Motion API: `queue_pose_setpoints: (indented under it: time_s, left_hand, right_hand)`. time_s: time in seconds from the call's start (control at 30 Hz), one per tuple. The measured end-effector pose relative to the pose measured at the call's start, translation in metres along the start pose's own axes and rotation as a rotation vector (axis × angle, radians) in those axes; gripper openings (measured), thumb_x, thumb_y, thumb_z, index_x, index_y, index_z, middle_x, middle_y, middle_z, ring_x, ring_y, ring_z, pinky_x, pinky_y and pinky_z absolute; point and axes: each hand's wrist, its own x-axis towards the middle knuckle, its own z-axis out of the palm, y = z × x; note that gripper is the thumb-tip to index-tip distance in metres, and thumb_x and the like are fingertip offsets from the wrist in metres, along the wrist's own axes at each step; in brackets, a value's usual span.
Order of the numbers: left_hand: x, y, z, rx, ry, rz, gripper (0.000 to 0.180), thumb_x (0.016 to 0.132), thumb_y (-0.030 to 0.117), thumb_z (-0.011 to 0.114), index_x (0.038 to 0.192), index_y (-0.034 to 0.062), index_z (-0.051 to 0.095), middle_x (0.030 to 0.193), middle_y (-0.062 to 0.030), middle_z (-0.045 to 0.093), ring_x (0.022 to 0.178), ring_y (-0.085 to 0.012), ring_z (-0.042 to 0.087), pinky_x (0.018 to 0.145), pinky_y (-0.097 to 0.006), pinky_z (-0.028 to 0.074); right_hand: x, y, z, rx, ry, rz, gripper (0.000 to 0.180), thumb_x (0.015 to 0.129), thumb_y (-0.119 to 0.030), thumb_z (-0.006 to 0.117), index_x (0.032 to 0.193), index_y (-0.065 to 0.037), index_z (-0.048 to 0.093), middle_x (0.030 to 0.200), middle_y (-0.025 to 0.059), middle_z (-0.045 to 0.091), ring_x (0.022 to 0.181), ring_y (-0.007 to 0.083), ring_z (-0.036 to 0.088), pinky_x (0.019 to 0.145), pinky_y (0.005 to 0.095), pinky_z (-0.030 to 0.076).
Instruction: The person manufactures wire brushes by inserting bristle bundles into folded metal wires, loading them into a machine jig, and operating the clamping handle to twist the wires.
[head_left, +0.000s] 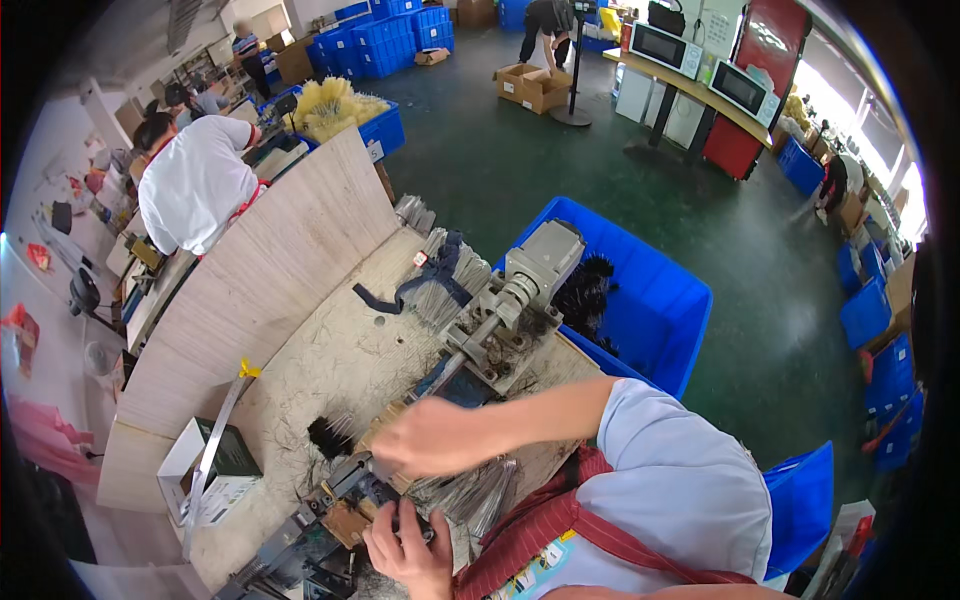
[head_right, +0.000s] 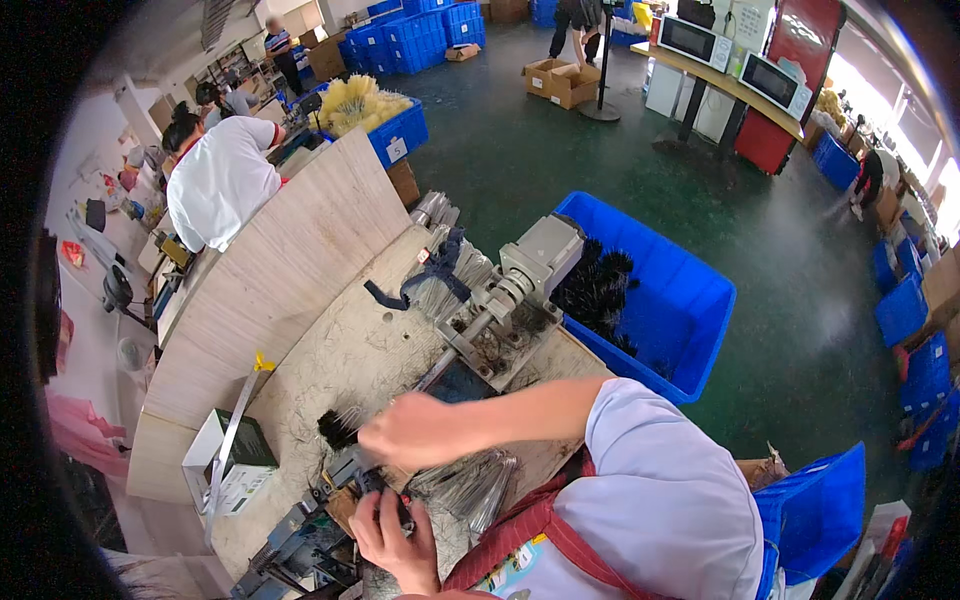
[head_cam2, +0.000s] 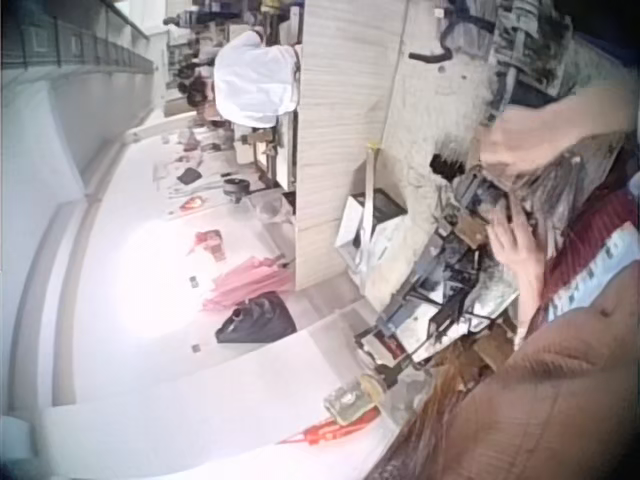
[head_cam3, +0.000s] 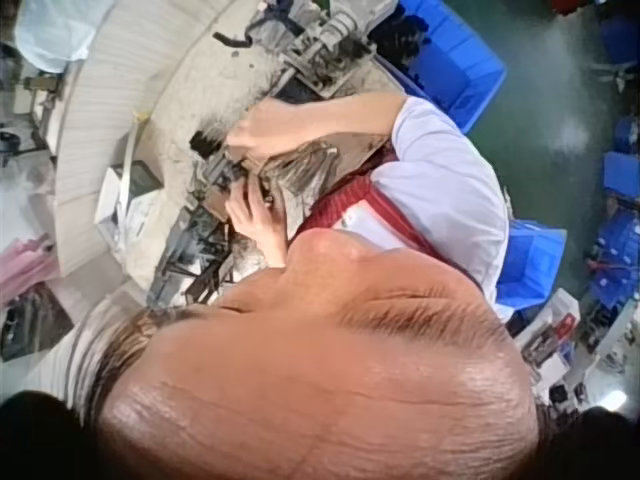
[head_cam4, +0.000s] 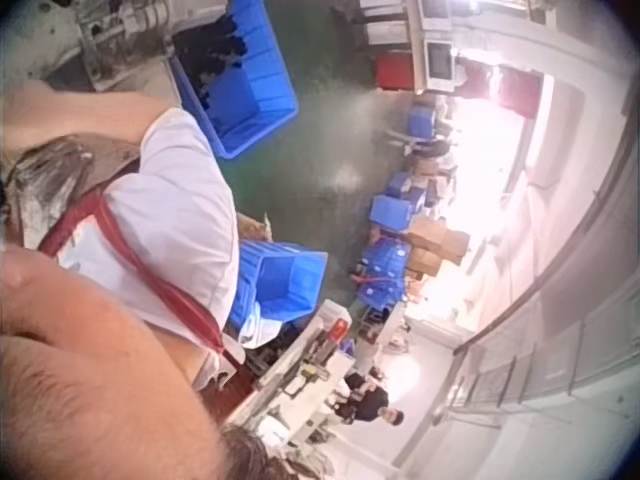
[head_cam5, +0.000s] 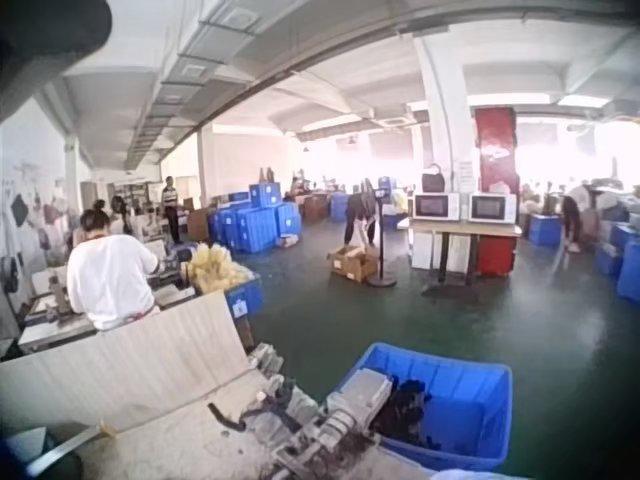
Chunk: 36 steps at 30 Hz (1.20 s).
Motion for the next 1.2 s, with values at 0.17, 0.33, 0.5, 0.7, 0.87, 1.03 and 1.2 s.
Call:
queue_pose_setpoints:
  time_s: [0.17, 0.33, 0.5, 0.7, 0.87, 1.03, 1.2]
  left_hand:
    - [-0.018, -0.019, 0.004, 0.076, 0.276, -0.068, 0.016, 0.086, -0.001, 0.057, 0.1, -0.0042, 0.063, 0.096, -0.0186, 0.065, 0.075, -0.0344, 0.06, 0.063, -0.043, 0.049]
    - [-0.042, -0.048, 0.012, -0.126, 0.462, -0.497, 0.012, 0.091, -0.006, 0.05, 0.098, -0.0069, 0.06, 0.093, -0.0196, 0.063, 0.083, -0.032, 0.06, 0.076, -0.041, 0.049]
    - [-0.102, -0.074, 0.039, -0.827, 0.431, -1.153, 0.017, 0.102, 0.013, 0.045, 0.105, -0.001, 0.054, 0.087, -0.0088, 0.061, 0.064, -0.0143, 0.061, 0.054, -0.026, 0.048]
    - [-0.109, -0.073, 0.054, -0.654, 0.088, -1.097, 0.016, 0.1, 0.011, 0.05, 0.104, -0.0033, 0.056, 0.092, -0.0089, 0.063, 0.079, -0.0155, 0.061, 0.067, -0.028, 0.049]
    - [-0.055, -0.036, 0.037, -0.435, 0.205, -0.597, 0.01, 0.09, -0.003, 0.056, 0.1, -0.0022, 0.059, 0.097, -0.0121, 0.061, 0.087, -0.0206, 0.06, 0.076, -0.03, 0.049]
    - [-0.007, -0.034, 0.073, -0.203, -0.206, -0.223, 0.032, 0.084, 0.003, 0.064, 0.115, -0.0023, 0.056, 0.124, -0.0207, 0.054, 0.114, -0.0387, 0.052, 0.095, -0.046, 0.046]
    - [-0.005, -0.044, 0.12, -0.049, -0.3, -0.154, 0.043, 0.083, 0.012, 0.067, 0.122, -0.003, 0.056, 0.142, -0.0212, 0.043, 0.132, -0.0383, 0.041, 0.106, -0.047, 0.039]
  right_hand:
    - [0.007, 0.037, 0.0, -0.41, -0.159, -0.142, 0.014, 0.073, -0.014, 0.063, 0.083, -0.006, 0.057, 0.086, 0.0068, 0.06, 0.09, 0.0255, 0.062, 0.06, 0.0372, 0.055]
    - [0.024, 0.053, -0.012, -0.288, -0.174, -0.211, 0.013, 0.074, -0.013, 0.063, 0.081, -0.005, 0.056, 0.083, 0.0093, 0.061, 0.087, 0.0267, 0.063, 0.064, 0.0384, 0.055]
    - [0.069, 0.07, 0.015, -0.395, -0.305, -0.11, 0.006, 0.075, -0.007, 0.061, 0.076, -0.003, 0.064, 0.073, 0.0169, 0.066, 0.071, 0.0332, 0.068, 0.058, 0.042, 0.055]
    - [0.125, 0.067, 0.067, -0.344, -0.231, -0.121, 0.005, 0.074, -0.007, 0.061, 0.073, -0.003, 0.065, 0.073, 0.017, 0.067, 0.073, 0.0341, 0.068, 0.057, 0.0435, 0.053]
    - [0.104, 0.047, 0.05, -0.336, -0.08, -0.116, 0.005, 0.077, -0.009, 0.06, 0.079, -0.006, 0.063, 0.078, 0.0135, 0.067, 0.071, 0.0334, 0.067, 0.059, 0.0426, 0.053]
    - [0.01, 0.011, 0.001, 0.059, -0.045, 0.005, 0.013, 0.082, -0.019, 0.062, 0.084, -0.006, 0.059, 0.081, 0.0133, 0.067, 0.075, 0.0328, 0.066, 0.062, 0.0437, 0.051]
    - [-0.087, 0.046, 0.027, -0.021, -0.352, 0.312, 0.019, 0.083, -0.023, 0.064, 0.084, -0.005, 0.059, 0.082, 0.0129, 0.067, 0.074, 0.0334, 0.066, 0.063, 0.0467, 0.05]
